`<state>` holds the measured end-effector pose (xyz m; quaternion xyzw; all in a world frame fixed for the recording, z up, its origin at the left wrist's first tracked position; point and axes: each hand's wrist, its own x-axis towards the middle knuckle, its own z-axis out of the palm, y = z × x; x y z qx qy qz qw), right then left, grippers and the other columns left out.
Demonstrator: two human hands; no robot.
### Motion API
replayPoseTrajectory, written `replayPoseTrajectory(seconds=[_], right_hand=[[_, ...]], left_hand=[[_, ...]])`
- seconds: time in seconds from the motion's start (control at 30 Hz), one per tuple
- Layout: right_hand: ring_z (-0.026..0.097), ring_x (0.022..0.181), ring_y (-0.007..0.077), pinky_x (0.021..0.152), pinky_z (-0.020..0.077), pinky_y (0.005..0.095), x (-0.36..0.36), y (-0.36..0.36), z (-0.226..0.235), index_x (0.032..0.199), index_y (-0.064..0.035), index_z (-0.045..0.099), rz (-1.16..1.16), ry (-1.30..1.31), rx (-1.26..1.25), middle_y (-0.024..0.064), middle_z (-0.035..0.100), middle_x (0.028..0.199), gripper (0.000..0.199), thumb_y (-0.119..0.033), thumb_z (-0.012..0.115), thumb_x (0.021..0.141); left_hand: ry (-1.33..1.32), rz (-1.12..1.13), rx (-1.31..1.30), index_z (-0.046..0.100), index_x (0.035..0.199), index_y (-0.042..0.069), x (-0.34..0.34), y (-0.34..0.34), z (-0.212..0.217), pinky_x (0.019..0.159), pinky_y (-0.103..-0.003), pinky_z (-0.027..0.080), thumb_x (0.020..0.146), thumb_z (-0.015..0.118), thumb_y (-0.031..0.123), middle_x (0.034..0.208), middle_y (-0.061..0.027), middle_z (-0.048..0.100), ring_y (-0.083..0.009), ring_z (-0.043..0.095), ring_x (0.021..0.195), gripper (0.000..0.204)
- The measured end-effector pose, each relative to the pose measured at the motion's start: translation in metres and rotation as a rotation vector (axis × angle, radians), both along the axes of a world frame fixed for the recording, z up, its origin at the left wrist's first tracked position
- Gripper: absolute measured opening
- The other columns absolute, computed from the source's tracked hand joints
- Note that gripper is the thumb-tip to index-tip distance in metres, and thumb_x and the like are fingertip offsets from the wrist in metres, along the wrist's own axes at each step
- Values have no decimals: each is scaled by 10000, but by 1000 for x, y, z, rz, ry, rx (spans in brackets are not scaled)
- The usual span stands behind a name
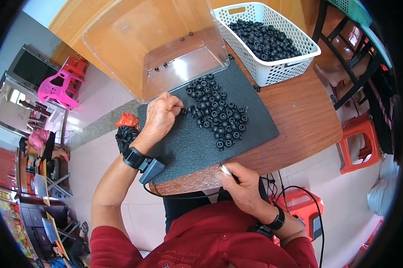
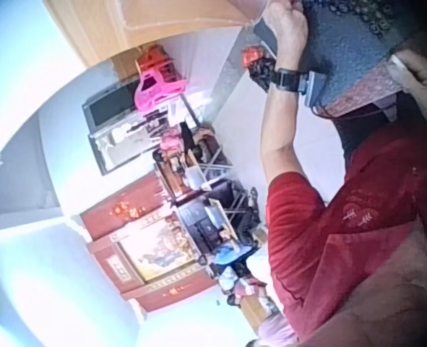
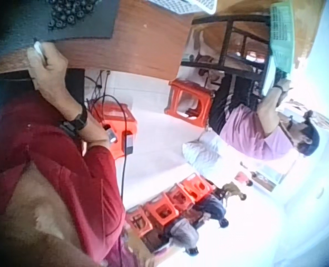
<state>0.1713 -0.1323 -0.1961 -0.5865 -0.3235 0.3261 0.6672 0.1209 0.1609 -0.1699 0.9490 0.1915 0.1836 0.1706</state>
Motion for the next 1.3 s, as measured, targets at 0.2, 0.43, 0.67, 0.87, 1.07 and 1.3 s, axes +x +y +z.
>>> replayPoseTrajectory(seconds=[0.2,0.43,0.67,0.87,1.07,1.3], right_hand=[[571,692,100,624,468,277,0,-1,1,992,23,655,-1,-20,-27,79,629,773,176,-127,687,907],[570,686,103,624,470,279,0,0,2,989,25,654,-8,-38,-6,82,629,771,172,-122,685,906],[548,675,95,614,460,276,1,0,-3,986,23,650,-1,-45,5,75,616,757,168,-123,681,910],[542,672,92,609,455,275,0,1,0,983,21,647,14,-46,8,68,610,749,169,-127,681,911],[536,667,89,609,453,275,0,1,3,978,21,648,-18,-44,7,63,607,741,171,-130,685,906],[515,671,74,599,436,265,-2,2,2,964,20,646,-9,-35,-33,50,587,726,160,-128,674,910]], left_hand=[[47,-70,-62,702,946,39,-1,-14,9,702,-353,484,749,726,23,807,-89,603,-247,604,752,199],[120,-75,17,682,942,8,-6,-16,6,690,-377,485,749,738,59,823,-114,608,-283,619,757,207],[172,-47,-26,680,917,-10,-15,-23,12,645,-376,477,732,736,119,782,-117,610,-269,618,723,232],[-15,169,-742,696,878,-4,-41,-19,4,559,-288,467,742,693,57,756,-53,672,-149,607,629,149],[-285,203,-1285,680,953,-31,-59,-46,5,540,-278,506,790,636,8,766,-143,686,-163,626,567,173],[-409,108,-1647,645,1047,-36,-71,-74,-3,623,-300,523,894,661,66,956,-204,692,-193,641,661,185]])
